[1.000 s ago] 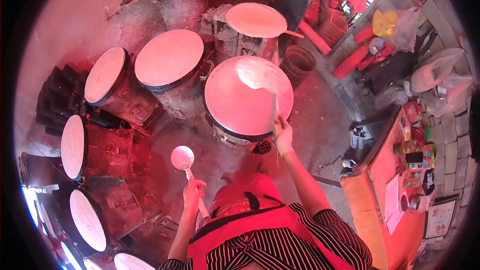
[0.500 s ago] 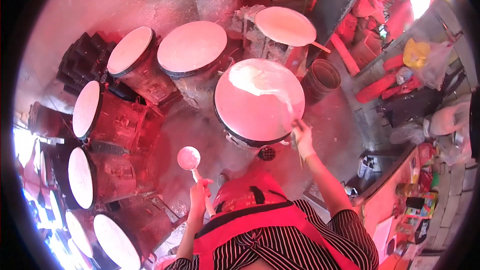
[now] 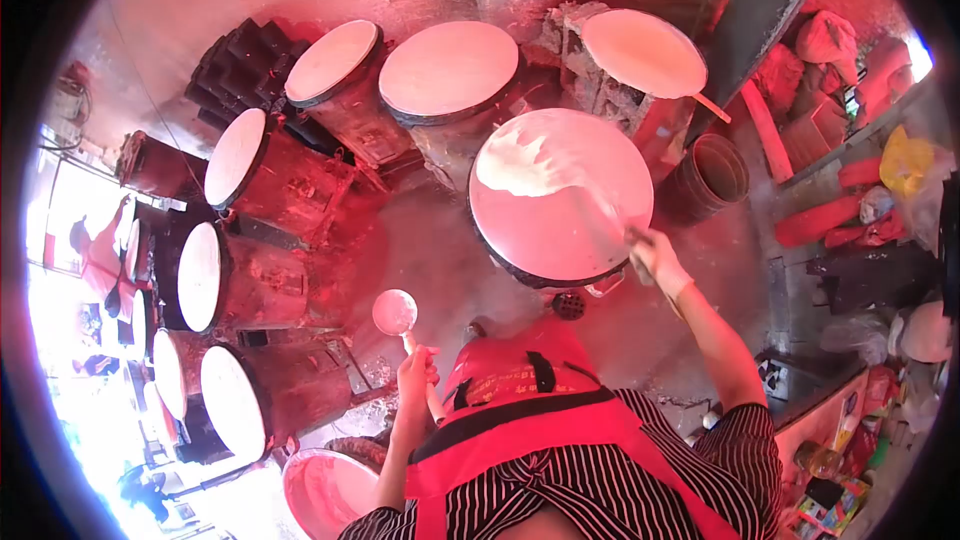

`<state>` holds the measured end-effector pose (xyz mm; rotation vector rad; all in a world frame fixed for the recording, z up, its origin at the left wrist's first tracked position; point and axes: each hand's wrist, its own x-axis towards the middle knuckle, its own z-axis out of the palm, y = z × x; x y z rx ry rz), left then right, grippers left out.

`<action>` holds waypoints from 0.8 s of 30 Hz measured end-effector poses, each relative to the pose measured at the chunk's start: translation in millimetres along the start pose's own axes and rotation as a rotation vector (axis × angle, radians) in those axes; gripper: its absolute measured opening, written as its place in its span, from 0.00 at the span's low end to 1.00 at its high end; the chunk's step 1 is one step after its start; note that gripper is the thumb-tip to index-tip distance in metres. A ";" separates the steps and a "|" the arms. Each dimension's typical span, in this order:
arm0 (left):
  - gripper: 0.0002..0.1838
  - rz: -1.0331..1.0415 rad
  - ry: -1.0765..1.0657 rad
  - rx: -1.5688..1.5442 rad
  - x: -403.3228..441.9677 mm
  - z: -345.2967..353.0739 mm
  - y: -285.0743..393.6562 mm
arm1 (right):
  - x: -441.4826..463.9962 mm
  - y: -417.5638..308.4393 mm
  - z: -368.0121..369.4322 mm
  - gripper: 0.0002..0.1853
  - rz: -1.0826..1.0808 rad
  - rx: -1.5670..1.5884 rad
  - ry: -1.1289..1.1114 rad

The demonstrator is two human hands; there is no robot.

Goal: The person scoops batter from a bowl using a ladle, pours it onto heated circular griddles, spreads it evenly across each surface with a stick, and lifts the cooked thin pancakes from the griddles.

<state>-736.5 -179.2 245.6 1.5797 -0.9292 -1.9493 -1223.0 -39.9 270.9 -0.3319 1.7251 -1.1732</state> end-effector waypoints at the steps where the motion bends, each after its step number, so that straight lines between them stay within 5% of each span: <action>1: 0.19 -0.024 0.006 -0.030 -2.1 -0.4 -0.3 | 24.9 8.1 -2.3 0.23 -0.075 0.050 0.100; 2: 0.18 -0.047 0.014 -0.062 -2.7 -1.0 -0.8 | 31.0 -5.4 8.5 0.17 -0.139 0.252 0.185; 9: 0.15 -0.055 0.100 -0.082 -40.4 9.5 -13.9 | 20.9 -20.8 -26.3 0.20 0.089 0.042 -0.376; 13: 0.17 -0.096 0.131 0.039 -58.8 6.5 -26.0 | 34.8 -49.8 -46.2 0.25 -0.089 -0.200 -0.257; 16: 0.15 -0.096 0.103 -0.031 -74.7 13.6 -18.7 | 58.9 -21.9 -27.8 0.23 0.053 -0.055 -0.264; 19: 0.15 -0.101 0.059 0.026 -60.4 -2.1 -15.5 | -9.9 -8.3 -40.0 0.22 0.063 -0.086 -0.433; 24: 0.15 -0.080 -0.086 0.189 -34.7 10.2 18.8 | -62.2 56.1 -45.7 0.25 -0.043 0.133 -0.127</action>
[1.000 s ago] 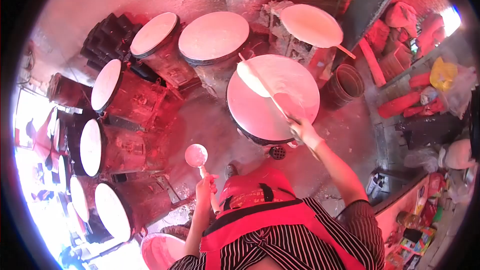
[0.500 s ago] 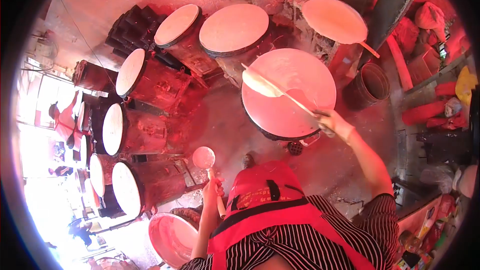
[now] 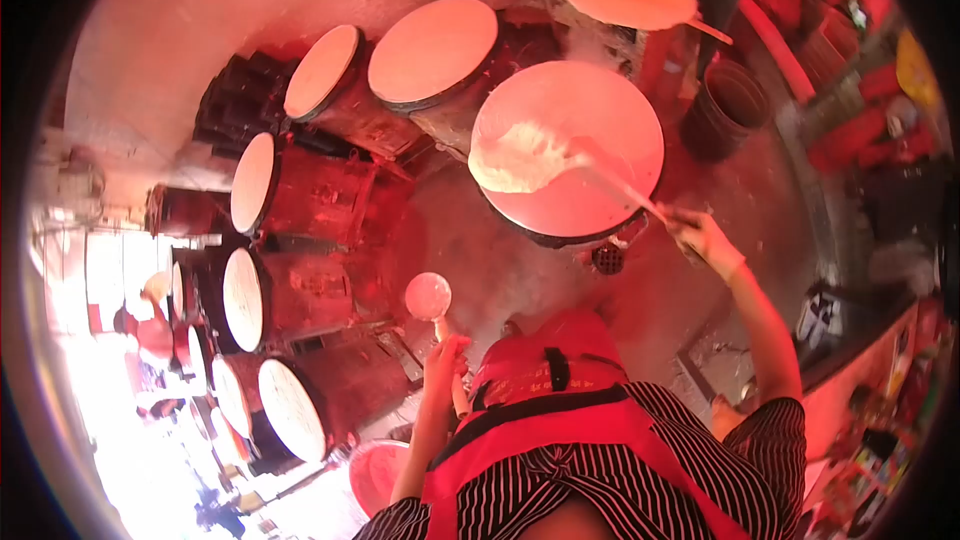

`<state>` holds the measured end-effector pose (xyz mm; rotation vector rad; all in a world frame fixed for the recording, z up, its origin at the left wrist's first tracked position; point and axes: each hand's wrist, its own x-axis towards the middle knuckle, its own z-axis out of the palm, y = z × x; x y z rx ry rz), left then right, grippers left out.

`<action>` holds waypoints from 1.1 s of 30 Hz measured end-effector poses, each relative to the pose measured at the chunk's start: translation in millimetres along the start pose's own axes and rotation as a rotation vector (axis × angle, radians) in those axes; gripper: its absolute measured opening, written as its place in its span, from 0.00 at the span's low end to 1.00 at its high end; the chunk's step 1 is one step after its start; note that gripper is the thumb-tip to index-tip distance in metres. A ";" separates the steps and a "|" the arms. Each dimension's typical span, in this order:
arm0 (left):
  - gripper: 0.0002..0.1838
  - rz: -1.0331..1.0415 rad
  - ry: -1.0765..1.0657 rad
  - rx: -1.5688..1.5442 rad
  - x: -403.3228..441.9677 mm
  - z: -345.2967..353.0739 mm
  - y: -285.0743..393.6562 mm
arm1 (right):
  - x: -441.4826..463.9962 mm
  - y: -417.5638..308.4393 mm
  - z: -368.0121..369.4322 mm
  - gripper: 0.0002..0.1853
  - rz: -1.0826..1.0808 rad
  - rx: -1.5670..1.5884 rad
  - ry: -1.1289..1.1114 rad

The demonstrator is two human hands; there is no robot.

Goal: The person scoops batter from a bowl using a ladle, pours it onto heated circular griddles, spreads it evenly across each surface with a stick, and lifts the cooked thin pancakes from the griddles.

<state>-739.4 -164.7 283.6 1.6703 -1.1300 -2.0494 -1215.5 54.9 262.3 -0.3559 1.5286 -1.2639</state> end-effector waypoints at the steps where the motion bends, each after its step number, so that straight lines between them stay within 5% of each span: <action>1: 0.15 0.020 -0.062 0.022 8.7 -4.6 5.5 | -3.3 2.1 18.6 0.25 -0.061 0.063 0.114; 5: 0.14 -0.011 -0.266 0.064 31.1 -26.6 37.5 | -25.6 29.2 72.6 0.24 -0.023 -0.109 0.048; 9: 0.15 -0.009 -0.333 0.171 48.0 -67.7 55.4 | -116.8 93.4 114.3 0.23 0.121 -0.048 0.225; 12: 0.17 -0.010 -0.348 0.204 67.2 -117.5 49.9 | -130.8 137.2 186.9 0.22 0.056 0.397 0.363; 15: 0.18 -0.070 -0.298 0.118 75.3 -174.3 43.2 | -41.6 95.3 314.4 0.20 -0.108 0.704 0.440; 16: 0.23 -0.061 -0.275 0.123 69.9 -191.5 44.5 | -0.8 102.3 343.0 0.20 -0.218 0.789 0.255; 20: 0.30 -0.007 -0.144 -0.006 51.9 -261.8 31.2 | 186.2 46.5 457.9 0.19 -0.486 0.120 0.601; 23: 0.34 -0.017 -0.096 -0.126 35.4 -296.4 26.9 | 269.0 0.1 496.9 0.19 -0.368 0.441 0.522; 25: 0.30 0.007 0.009 -0.181 35.3 -312.5 16.0 | 323.8 24.4 501.8 0.17 -0.460 0.461 0.753; 27: 0.25 0.035 0.009 -0.089 34.4 -323.8 11.7 | 319.9 52.1 506.2 0.18 -0.412 0.619 0.791; 29: 0.20 0.040 -0.021 -0.006 34.7 -328.2 14.4 | 231.5 58.4 507.5 0.19 -0.324 0.966 0.474; 33: 0.14 0.016 -0.118 0.003 40.4 -320.7 17.8 | 141.0 77.6 477.2 0.19 -0.397 0.496 0.713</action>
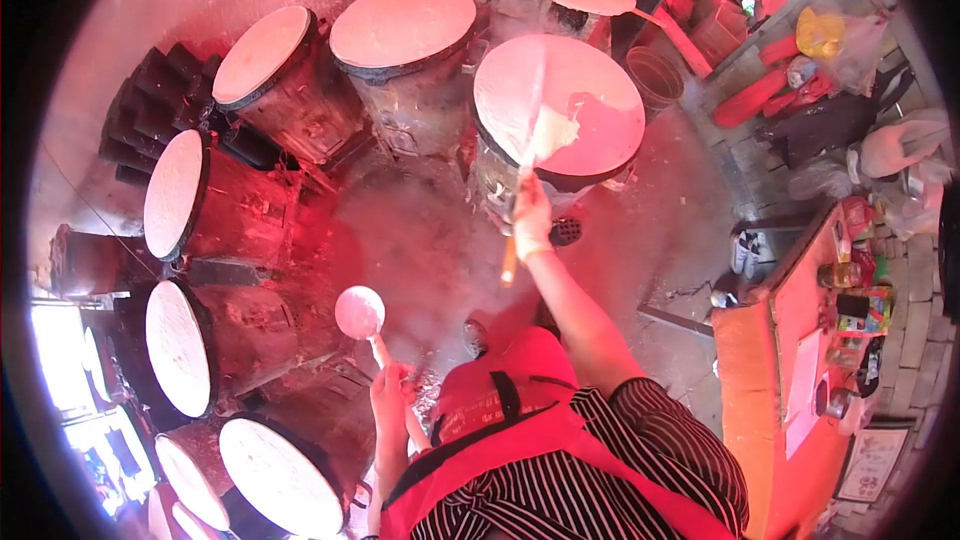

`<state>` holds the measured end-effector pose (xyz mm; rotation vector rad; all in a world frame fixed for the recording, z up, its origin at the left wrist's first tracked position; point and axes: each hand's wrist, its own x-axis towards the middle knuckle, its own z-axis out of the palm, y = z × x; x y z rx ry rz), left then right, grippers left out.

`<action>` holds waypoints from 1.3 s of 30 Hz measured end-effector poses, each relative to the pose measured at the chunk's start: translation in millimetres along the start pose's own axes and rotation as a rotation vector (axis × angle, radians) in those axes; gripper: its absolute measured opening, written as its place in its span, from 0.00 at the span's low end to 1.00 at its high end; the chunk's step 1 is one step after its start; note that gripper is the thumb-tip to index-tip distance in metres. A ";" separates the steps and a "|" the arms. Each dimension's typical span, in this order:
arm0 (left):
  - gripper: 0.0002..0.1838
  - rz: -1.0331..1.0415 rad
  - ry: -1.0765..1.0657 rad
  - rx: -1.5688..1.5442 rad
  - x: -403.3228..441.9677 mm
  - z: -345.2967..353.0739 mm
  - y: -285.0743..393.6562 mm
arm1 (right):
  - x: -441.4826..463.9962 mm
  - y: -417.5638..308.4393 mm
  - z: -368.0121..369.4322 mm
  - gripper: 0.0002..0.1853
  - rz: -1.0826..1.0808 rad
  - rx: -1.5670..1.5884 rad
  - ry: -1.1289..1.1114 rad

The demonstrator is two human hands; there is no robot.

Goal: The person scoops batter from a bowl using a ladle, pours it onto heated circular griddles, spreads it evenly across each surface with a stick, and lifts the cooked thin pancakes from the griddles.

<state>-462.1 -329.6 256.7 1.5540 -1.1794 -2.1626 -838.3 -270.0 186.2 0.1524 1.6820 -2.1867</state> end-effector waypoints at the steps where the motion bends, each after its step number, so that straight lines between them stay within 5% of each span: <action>1: 0.13 0.005 -0.023 0.007 -0.3 4.8 2.2 | -0.3 -8.0 -21.2 0.19 -0.021 -0.076 0.018; 5: 0.15 0.014 -0.124 -0.017 -9.5 23.7 6.4 | 44.0 -6.1 -56.7 0.14 -0.076 -0.007 0.144; 8: 0.21 0.030 -0.158 -0.016 -18.9 40.2 10.6 | 7.0 -48.8 8.8 0.13 0.162 0.400 0.001; 10: 0.25 0.037 -0.169 -0.012 -23.8 52.1 11.4 | -1.7 -21.6 19.3 0.14 0.169 0.099 -0.221; 13: 0.30 0.044 -0.176 -0.021 -24.3 72.0 14.3 | -9.6 -8.9 -35.5 0.18 -0.119 -0.359 -0.152; 16: 0.25 0.062 -0.184 -0.016 -26.9 89.6 12.6 | 8.8 -15.7 -130.5 0.23 0.140 -0.048 -0.223; 21: 0.15 -0.002 -0.205 0.070 -20.5 122.8 5.5 | 16.0 -91.2 -110.9 0.13 0.263 0.204 -0.004; 26: 0.17 0.034 -0.235 0.088 -20.6 172.6 9.2 | 23.8 -8.1 -168.0 0.18 -0.031 -0.264 -0.368; 29: 0.22 0.052 -0.227 0.100 -19.0 198.9 8.6 | 46.4 -72.9 -260.9 0.17 0.763 0.301 -0.297; 33: 0.31 0.065 -0.250 0.087 -21.0 241.2 8.2 | 56.0 -131.7 -248.9 0.13 0.432 0.102 -0.142; 34: 0.33 0.075 -0.260 0.073 -20.7 252.4 6.3 | 73.7 -120.9 -249.5 0.14 0.596 0.265 -0.184; 37: 0.36 0.089 -0.293 0.044 -18.1 279.8 2.3 | 45.1 -140.1 -256.0 0.13 0.464 -0.099 -0.573; 39: 0.36 0.100 -0.301 0.069 -20.1 296.9 1.0 | 67.8 -141.9 -306.5 0.14 0.496 -0.136 -0.571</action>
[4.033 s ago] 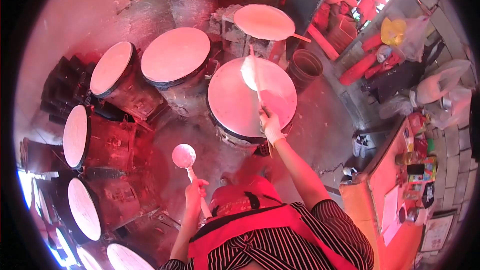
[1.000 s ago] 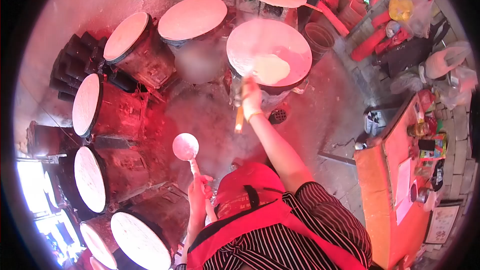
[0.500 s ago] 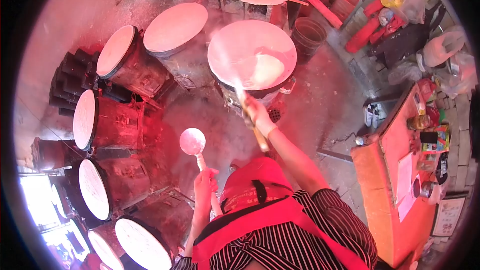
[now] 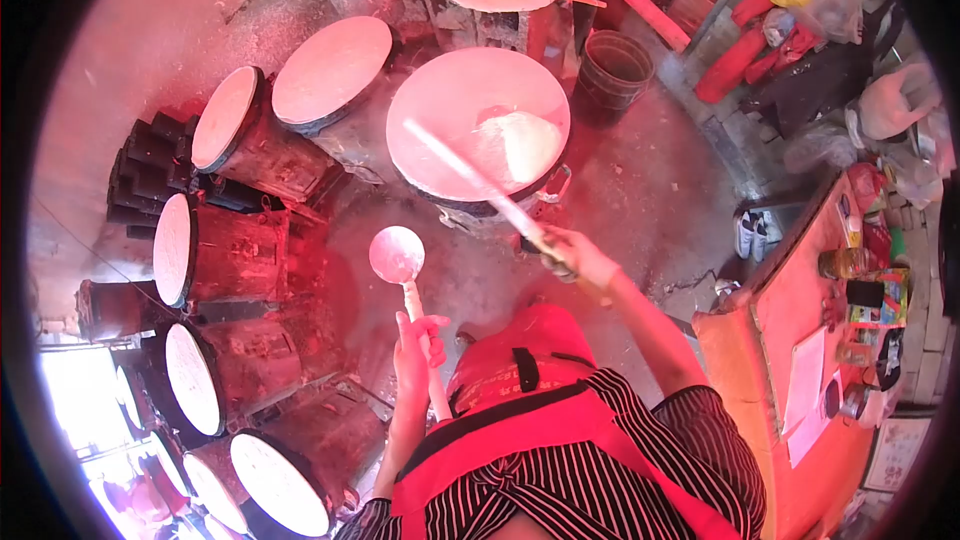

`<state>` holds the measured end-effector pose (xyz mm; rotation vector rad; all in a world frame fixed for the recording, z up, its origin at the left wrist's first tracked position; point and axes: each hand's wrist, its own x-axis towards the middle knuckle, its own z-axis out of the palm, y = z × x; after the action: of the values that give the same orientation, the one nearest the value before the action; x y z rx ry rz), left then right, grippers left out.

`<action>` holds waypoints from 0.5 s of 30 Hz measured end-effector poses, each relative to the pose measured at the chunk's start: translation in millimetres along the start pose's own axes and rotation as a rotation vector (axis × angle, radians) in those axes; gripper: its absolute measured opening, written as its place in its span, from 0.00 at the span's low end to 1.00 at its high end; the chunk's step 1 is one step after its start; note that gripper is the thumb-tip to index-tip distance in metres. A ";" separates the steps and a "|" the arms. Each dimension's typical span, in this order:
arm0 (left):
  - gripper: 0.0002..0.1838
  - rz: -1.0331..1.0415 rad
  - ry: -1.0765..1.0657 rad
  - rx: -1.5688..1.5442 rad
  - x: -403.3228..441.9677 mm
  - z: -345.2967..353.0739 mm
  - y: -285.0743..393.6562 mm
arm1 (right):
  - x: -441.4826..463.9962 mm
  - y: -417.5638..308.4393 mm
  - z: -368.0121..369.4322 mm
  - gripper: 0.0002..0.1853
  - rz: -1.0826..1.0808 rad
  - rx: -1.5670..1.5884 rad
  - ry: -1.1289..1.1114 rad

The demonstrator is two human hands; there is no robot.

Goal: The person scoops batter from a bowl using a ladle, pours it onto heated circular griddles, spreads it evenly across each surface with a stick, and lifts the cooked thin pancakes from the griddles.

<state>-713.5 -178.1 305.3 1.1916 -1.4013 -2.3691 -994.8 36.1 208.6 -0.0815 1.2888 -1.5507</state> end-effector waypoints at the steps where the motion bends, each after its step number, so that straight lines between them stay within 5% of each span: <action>1: 0.36 0.007 0.003 0.033 -0.8 9.1 1.5 | -4.8 -2.5 -26.8 0.14 0.020 -0.016 0.002; 3: 0.35 -0.015 0.069 0.041 -1.8 24.0 -3.4 | -0.9 -39.2 -70.3 0.19 0.073 0.051 0.117; 7: 0.33 -0.033 0.202 -0.027 -5.6 55.2 -6.1 | 26.9 -118.9 -64.3 0.23 -0.192 -0.377 0.218; 11: 0.26 0.006 0.087 -0.060 -14.1 77.0 22.0 | 99.9 -84.9 -30.6 0.21 -0.625 -0.869 0.363; 13: 0.20 0.036 0.046 -0.051 -8.4 75.0 27.5 | 69.0 -91.3 -14.9 0.21 -0.626 -0.859 0.160; 15: 0.15 0.006 0.057 -0.089 -4.5 69.3 33.2 | 61.1 -67.6 -26.3 0.21 -0.521 -0.393 0.367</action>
<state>-766.9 -147.4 351.5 1.2195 -1.2669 -2.3469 -1081.8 -1.2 215.3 -0.4274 1.9700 -1.7723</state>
